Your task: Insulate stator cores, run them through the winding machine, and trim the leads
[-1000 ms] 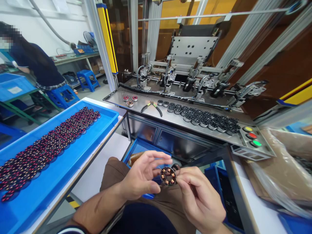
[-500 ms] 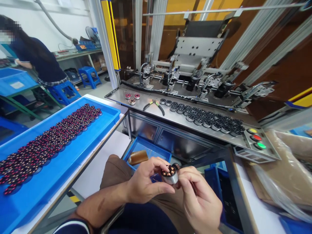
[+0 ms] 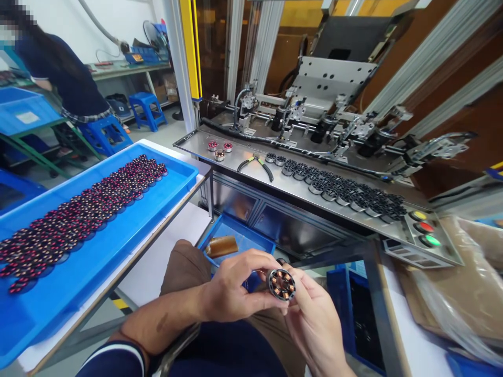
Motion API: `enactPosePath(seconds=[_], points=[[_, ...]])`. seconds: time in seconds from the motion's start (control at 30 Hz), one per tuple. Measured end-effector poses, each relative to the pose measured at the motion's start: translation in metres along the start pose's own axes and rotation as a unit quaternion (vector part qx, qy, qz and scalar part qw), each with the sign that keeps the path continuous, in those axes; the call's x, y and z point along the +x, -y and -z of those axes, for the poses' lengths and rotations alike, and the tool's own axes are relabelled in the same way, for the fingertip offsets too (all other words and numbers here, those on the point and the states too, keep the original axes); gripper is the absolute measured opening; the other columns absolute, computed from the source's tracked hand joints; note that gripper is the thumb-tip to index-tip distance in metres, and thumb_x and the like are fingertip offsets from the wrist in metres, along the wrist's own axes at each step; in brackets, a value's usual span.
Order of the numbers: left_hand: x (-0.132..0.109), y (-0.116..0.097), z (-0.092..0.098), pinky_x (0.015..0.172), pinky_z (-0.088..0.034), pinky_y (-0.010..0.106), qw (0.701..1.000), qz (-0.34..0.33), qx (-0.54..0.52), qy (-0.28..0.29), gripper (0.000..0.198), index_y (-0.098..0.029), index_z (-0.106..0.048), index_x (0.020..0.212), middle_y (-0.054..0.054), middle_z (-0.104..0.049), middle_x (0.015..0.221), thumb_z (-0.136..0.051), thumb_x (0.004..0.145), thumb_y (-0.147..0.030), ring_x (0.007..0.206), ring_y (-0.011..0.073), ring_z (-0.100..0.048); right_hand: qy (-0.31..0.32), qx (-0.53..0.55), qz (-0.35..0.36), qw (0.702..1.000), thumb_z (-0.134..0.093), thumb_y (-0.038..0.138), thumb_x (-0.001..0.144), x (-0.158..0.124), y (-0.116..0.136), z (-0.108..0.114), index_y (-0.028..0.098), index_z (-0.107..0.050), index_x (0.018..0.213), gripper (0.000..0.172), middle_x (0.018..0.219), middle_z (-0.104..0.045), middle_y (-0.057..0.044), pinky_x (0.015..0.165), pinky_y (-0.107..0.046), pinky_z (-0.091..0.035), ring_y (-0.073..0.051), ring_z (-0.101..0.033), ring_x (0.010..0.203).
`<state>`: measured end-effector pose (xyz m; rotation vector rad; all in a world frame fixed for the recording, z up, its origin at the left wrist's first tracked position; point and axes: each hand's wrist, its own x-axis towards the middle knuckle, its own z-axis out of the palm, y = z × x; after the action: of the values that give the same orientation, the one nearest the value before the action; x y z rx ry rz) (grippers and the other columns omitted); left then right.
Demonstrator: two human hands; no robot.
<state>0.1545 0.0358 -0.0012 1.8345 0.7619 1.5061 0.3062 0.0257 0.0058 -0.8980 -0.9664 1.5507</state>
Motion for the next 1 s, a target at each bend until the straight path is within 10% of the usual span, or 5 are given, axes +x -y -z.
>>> enactPosePath(seconds=[0.23, 0.4, 0.57, 0.87, 1.0], points=[[-0.005, -0.004, 0.000, 0.083, -0.057, 0.026, 0.971, 0.090, -0.220, 0.010, 0.033, -0.018, -0.058, 0.108, 0.012, -0.070, 0.113, -0.074, 0.080, -0.011, 0.101, 0.0179, -0.069, -0.003, -0.144, 0.131, 0.981, -0.060, 0.037, 0.094, 0.001, 0.008, 0.004, 0.018, -0.059, 0.062, 0.038, 0.061, -0.055, -0.001, 0.047, -0.024, -0.046, -0.013, -0.053, 0.053], [-0.001, -0.002, 0.005, 0.093, -0.054, 0.033, 0.876, 0.211, -0.432, 0.034, 0.058, -0.019, -0.058, 0.105, 0.008, -0.070, 0.112, -0.092, 0.059, -0.016, 0.109, 0.0207, -0.067, 0.064, -0.386, 0.377, 0.840, -0.057, 0.010, 0.091, 0.001, 0.038, 0.014, 0.020, -0.064, 0.083, 0.014, 0.069, -0.065, -0.002, 0.056, -0.027, -0.055, -0.016, -0.064, 0.062], [0.002, 0.003, -0.001, 0.060, -0.056, 0.023, 0.759, 0.367, -0.514, 0.161, 0.049, -0.013, -0.061, 0.105, 0.007, -0.072, 0.084, -0.078, 0.077, -0.048, 0.069, 0.0167, -0.073, 0.118, -0.498, 0.457, 0.727, -0.057, 0.008, 0.090, 0.000, 0.053, 0.023, 0.021, -0.063, 0.096, 0.016, 0.074, -0.070, -0.004, 0.054, -0.025, -0.059, -0.017, -0.070, 0.065], [0.004, -0.009, -0.004, 0.064, -0.059, 0.025, 0.784, 0.417, -0.457, 0.061, 0.043, -0.012, -0.064, 0.098, 0.007, -0.075, 0.084, -0.088, 0.068, -0.030, 0.073, 0.0174, -0.074, 0.079, -0.377, 0.391, 0.836, -0.081, 0.025, 0.079, 0.006, 0.051, 0.043, 0.028, -0.052, 0.136, 0.064, 0.115, -0.062, -0.012, 0.073, -0.041, -0.062, -0.024, -0.067, 0.094], [0.005, -0.012, -0.004, 0.065, -0.058, 0.023, 0.774, 0.428, -0.462, 0.061, 0.039, -0.013, -0.065, 0.098, 0.004, -0.075, 0.084, -0.087, 0.068, -0.026, 0.073, 0.0141, -0.072, 0.160, -0.421, 0.366, 0.815, -0.077, 0.021, 0.084, 0.006, 0.057, 0.041, 0.024, -0.065, 0.118, 0.037, 0.094, -0.068, -0.008, 0.066, -0.035, -0.059, -0.021, -0.067, 0.083]])
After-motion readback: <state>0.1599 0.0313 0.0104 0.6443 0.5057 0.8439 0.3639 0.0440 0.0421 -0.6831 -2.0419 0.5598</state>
